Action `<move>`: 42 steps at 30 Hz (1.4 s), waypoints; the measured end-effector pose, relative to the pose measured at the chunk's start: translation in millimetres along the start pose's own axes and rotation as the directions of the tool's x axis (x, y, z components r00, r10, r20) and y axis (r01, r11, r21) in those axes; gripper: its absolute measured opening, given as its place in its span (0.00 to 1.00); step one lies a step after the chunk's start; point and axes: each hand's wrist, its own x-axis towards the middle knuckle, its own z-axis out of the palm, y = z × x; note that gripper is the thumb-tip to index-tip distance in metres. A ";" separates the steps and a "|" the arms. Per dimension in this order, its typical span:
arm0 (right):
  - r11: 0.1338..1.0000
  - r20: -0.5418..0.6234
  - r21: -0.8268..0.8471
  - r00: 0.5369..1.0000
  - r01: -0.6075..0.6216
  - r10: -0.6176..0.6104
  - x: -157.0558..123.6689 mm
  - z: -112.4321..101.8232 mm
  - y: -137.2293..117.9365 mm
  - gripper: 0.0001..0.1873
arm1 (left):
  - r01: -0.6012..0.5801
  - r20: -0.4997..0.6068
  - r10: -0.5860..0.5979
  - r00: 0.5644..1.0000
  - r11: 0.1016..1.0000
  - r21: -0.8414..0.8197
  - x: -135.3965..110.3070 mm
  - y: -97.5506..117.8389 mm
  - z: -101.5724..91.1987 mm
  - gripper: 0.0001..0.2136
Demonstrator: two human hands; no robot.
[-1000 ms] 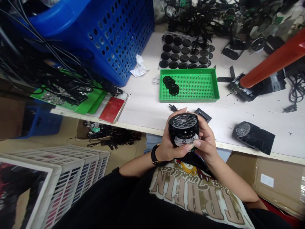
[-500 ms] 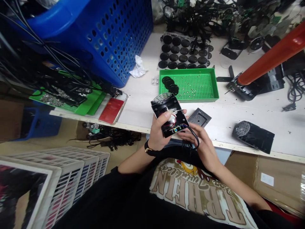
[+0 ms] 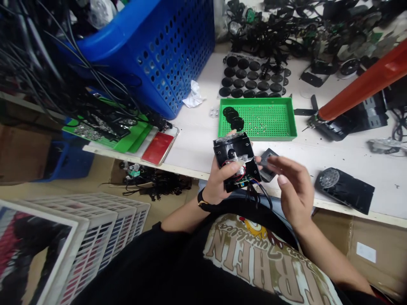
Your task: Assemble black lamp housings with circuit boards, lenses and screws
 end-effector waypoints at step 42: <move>0.994 -0.084 -0.071 0.993 0.077 -0.083 -27.9 20.5 4.5 0.19 | -0.054 -0.179 0.053 0.982 0.999 0.003 13.7 -1.2 2.1 0.20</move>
